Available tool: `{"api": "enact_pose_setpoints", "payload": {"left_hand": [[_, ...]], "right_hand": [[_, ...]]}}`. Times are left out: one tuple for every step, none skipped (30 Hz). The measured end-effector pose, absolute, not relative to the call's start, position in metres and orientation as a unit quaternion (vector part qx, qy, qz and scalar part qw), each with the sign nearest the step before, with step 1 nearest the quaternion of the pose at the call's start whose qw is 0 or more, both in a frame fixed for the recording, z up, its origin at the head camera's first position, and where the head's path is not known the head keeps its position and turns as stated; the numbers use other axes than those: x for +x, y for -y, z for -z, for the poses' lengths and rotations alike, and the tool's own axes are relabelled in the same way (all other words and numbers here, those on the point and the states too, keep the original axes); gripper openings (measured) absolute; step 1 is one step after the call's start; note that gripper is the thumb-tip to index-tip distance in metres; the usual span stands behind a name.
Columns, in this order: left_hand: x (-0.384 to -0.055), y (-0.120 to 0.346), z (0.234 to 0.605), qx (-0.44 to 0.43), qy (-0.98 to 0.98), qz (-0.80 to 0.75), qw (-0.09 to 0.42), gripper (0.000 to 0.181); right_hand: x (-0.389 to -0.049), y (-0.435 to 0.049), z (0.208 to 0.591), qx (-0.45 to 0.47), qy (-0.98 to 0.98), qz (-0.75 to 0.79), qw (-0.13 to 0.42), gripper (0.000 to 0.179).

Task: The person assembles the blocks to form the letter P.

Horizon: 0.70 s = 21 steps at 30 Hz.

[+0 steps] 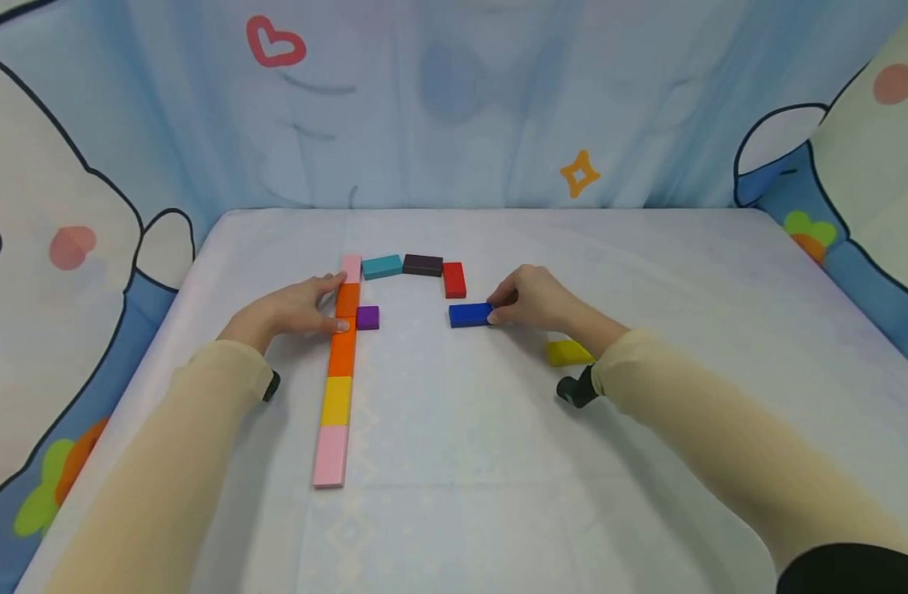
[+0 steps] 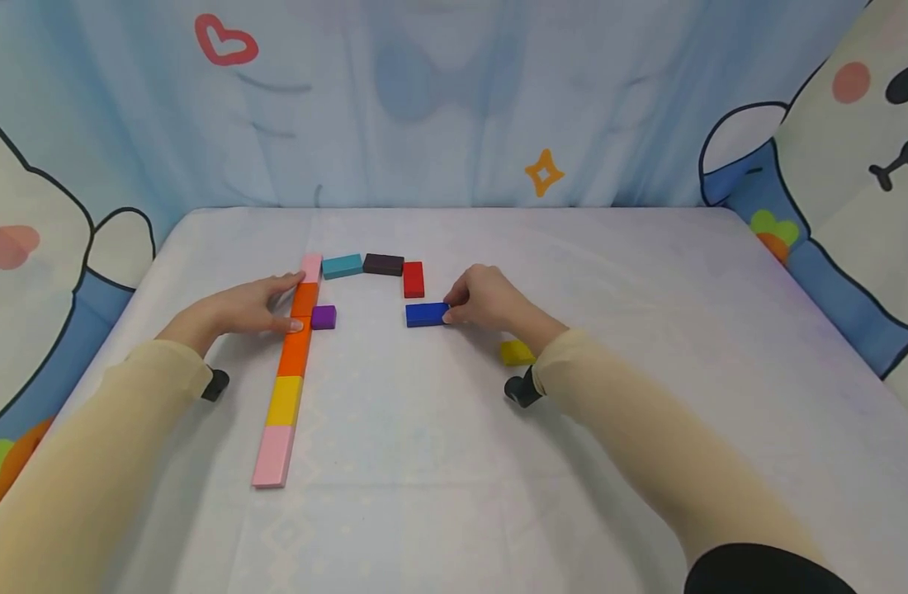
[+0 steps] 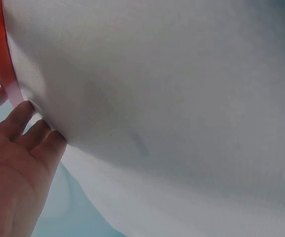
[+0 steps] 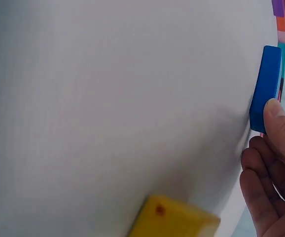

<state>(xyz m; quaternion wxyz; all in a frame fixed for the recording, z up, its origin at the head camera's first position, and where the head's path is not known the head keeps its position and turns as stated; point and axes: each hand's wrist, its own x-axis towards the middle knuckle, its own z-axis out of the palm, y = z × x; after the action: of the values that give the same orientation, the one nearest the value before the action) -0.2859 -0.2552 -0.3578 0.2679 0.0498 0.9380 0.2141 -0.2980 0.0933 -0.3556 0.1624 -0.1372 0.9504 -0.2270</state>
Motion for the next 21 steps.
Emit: {"api": "enact_pose_setpoints", "payload": {"left_hand": [[-0.286, 0.255, 0.358, 0.049, -0.938, -0.214, 0.268, 0.092], [-0.286, 0.255, 0.358, 0.049, -0.938, -0.213, 0.267, 0.093], [-0.286, 0.255, 0.358, 0.050, -0.939, -0.212, 0.267, 0.093], [-0.286, 0.256, 0.357, 0.050, -0.939, -0.211, 0.267, 0.093], [-0.286, 0.256, 0.357, 0.050, -0.939, -0.211, 0.266, 0.093], [-0.286, 0.256, 0.357, 0.050, -0.939, -0.211, 0.266, 0.093], [-0.286, 0.256, 0.357, 0.050, -0.939, -0.211, 0.266, 0.093], [-0.286, 0.256, 0.357, 0.050, -0.939, -0.210, 0.266, 0.093], [-0.285, 0.257, 0.357, 0.051, -0.939, -0.210, 0.266, 0.093], [-0.285, 0.257, 0.356, 0.050, -0.939, -0.211, 0.266, 0.093], [-0.285, 0.257, 0.356, 0.051, -0.939, -0.210, 0.266, 0.093], [-0.284, 0.257, 0.356, 0.051, -0.940, -0.209, 0.266, 0.093], [-0.284, 0.256, 0.356, 0.051, -0.939, -0.210, 0.267, 0.093], [-0.284, 0.256, 0.356, 0.051, -0.939, -0.210, 0.267, 0.093], [-0.284, 0.256, 0.356, 0.050, -0.939, -0.210, 0.268, 0.093], [-0.284, 0.256, 0.356, 0.050, -0.939, -0.210, 0.267, 0.093], [-0.284, 0.256, 0.356, 0.051, -0.939, -0.209, 0.268, 0.093], [-0.284, 0.256, 0.357, 0.050, -0.939, -0.210, 0.268, 0.093], [-0.284, 0.256, 0.356, 0.050, -0.939, -0.210, 0.269, 0.093], [-0.284, 0.256, 0.357, 0.050, -0.939, -0.210, 0.269, 0.093], [-0.284, 0.255, 0.356, 0.051, -0.939, -0.210, 0.269, 0.092]], "right_hand": [[-0.298, -0.091, 0.357, -0.135, -0.950, 0.232, 0.160, 0.031], [-0.298, -0.089, 0.358, -0.134, -0.949, 0.238, 0.159, 0.031], [-0.297, -0.088, 0.359, -0.132, -0.948, 0.244, 0.158, 0.031], [-0.297, -0.086, 0.360, -0.131, -0.947, 0.250, 0.156, 0.031], [-0.297, -0.085, 0.361, -0.128, -0.945, 0.256, 0.157, 0.031], [-0.297, -0.084, 0.361, -0.126, -0.944, 0.262, 0.156, 0.031], [-0.297, -0.082, 0.362, -0.124, -0.943, 0.267, 0.156, 0.031], [-0.296, -0.081, 0.363, -0.122, -0.941, 0.273, 0.156, 0.032], [-0.296, -0.080, 0.363, -0.121, -0.940, 0.278, 0.156, 0.032], [-0.295, -0.079, 0.364, -0.119, -0.939, 0.283, 0.156, 0.032], [-0.295, -0.078, 0.365, -0.118, -0.937, 0.288, 0.156, 0.033], [-0.294, -0.077, 0.365, -0.119, -0.936, 0.291, 0.156, 0.033], [-0.294, -0.076, 0.366, -0.118, -0.936, 0.294, 0.156, 0.033], [-0.293, -0.075, 0.366, -0.118, -0.935, 0.297, 0.155, 0.033], [-0.292, -0.073, 0.367, -0.119, -0.934, 0.300, 0.154, 0.033], [-0.292, -0.072, 0.367, -0.119, -0.933, 0.302, 0.154, 0.033], [-0.291, -0.070, 0.367, -0.119, -0.932, 0.305, 0.153, 0.033], [-0.291, -0.068, 0.367, -0.119, -0.932, 0.306, 0.152, 0.033], [-0.290, -0.066, 0.367, -0.118, -0.932, 0.309, 0.150, 0.033], [-0.290, -0.064, 0.367, -0.119, -0.931, 0.311, 0.149, 0.034], [-0.289, -0.062, 0.367, -0.119, -0.931, 0.313, 0.148, 0.034]]}}
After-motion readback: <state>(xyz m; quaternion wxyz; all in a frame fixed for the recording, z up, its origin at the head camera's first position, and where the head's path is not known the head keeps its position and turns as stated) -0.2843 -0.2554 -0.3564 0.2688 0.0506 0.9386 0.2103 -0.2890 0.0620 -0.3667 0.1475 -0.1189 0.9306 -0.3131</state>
